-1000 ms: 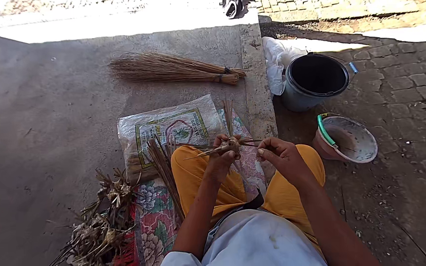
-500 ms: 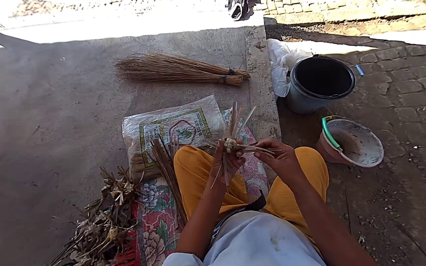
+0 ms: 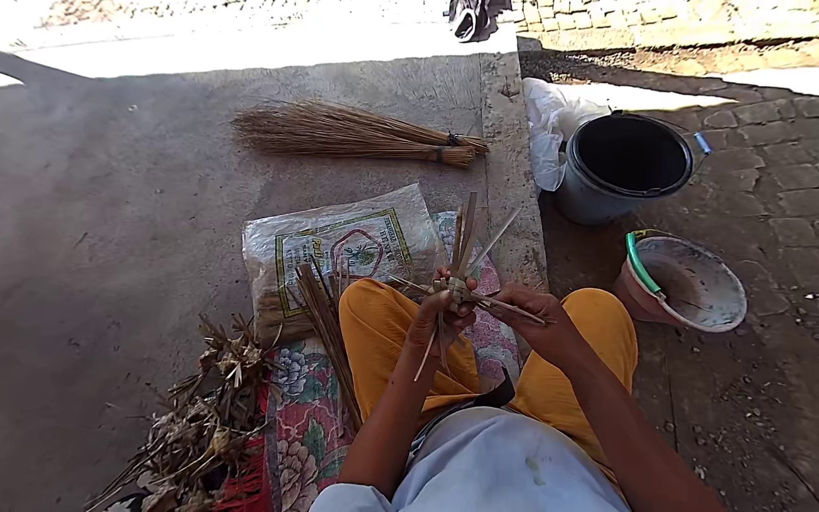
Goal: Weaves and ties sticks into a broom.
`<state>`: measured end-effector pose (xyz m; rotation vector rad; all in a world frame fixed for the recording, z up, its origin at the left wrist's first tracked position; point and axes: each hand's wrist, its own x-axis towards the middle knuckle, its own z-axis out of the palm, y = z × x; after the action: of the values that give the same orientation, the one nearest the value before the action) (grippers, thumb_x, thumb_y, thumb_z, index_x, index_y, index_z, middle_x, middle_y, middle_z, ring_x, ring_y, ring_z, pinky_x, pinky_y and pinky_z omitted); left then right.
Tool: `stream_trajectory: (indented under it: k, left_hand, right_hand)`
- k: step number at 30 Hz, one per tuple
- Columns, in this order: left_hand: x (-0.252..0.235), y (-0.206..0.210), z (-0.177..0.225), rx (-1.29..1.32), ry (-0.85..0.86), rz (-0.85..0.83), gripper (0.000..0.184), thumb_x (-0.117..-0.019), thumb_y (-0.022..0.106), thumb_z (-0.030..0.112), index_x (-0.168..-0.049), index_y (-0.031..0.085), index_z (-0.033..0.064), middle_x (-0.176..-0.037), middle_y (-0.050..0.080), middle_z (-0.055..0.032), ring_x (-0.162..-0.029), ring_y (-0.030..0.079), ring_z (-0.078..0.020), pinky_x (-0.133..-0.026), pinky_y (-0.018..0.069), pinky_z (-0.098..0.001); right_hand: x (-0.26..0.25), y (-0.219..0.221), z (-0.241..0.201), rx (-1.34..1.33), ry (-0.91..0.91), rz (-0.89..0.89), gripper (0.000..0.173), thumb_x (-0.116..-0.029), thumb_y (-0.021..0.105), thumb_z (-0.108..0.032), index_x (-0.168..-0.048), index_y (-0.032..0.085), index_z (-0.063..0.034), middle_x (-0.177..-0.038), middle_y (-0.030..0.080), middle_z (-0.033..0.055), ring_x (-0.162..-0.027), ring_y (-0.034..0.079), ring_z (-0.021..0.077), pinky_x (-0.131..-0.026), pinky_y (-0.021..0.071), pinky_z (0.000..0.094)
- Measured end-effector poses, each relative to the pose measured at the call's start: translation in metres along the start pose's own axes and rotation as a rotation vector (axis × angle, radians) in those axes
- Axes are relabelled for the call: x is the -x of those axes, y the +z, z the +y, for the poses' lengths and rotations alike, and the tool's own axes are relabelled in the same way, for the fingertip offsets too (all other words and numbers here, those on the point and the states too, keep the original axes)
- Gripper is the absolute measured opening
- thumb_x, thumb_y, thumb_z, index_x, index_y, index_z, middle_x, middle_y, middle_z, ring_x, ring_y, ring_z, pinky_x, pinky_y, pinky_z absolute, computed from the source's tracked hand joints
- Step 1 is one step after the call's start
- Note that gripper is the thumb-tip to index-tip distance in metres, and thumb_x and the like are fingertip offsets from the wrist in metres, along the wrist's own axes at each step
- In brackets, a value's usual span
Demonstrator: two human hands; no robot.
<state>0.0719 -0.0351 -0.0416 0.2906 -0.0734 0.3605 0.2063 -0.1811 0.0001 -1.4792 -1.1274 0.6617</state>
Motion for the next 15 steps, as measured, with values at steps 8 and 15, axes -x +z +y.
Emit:
stream_trajectory:
  k: [8, 15]
  left_hand:
    - [-0.001, 0.004, 0.009, -0.026, -0.13, -0.079, 0.04, -0.0853, 0.07, 0.06, -0.107, 0.069, 0.0258, -0.108, 0.073, -0.0062, -0.064, 0.064, -0.0061, -0.053, 0.0483, -0.0163]
    - [0.003, 0.005, -0.001, -0.274, -0.072, -0.048, 0.033, -0.0851, 0.082, 0.033, -0.108, 0.06, 0.0227, -0.108, 0.072, -0.01, -0.069, 0.065, -0.0075, -0.054, 0.0471, -0.0176]
  right_hand:
    - [0.004, -0.021, 0.002, -0.25, 0.096, 0.031, 0.019, -0.1022, 0.058, -0.018, -0.091, 0.073, -0.0141, -0.085, 0.07, -0.0118, -0.079, 0.062, -0.0026, -0.076, 0.0517, 0.0165]
    - [-0.002, -0.022, -0.009, -0.115, 0.109, -0.108, 0.02, -0.0973, 0.067, -0.026, -0.095, 0.074, -0.0072, -0.09, 0.068, -0.0077, -0.084, 0.062, -0.0031, -0.081, 0.0519, 0.0161]
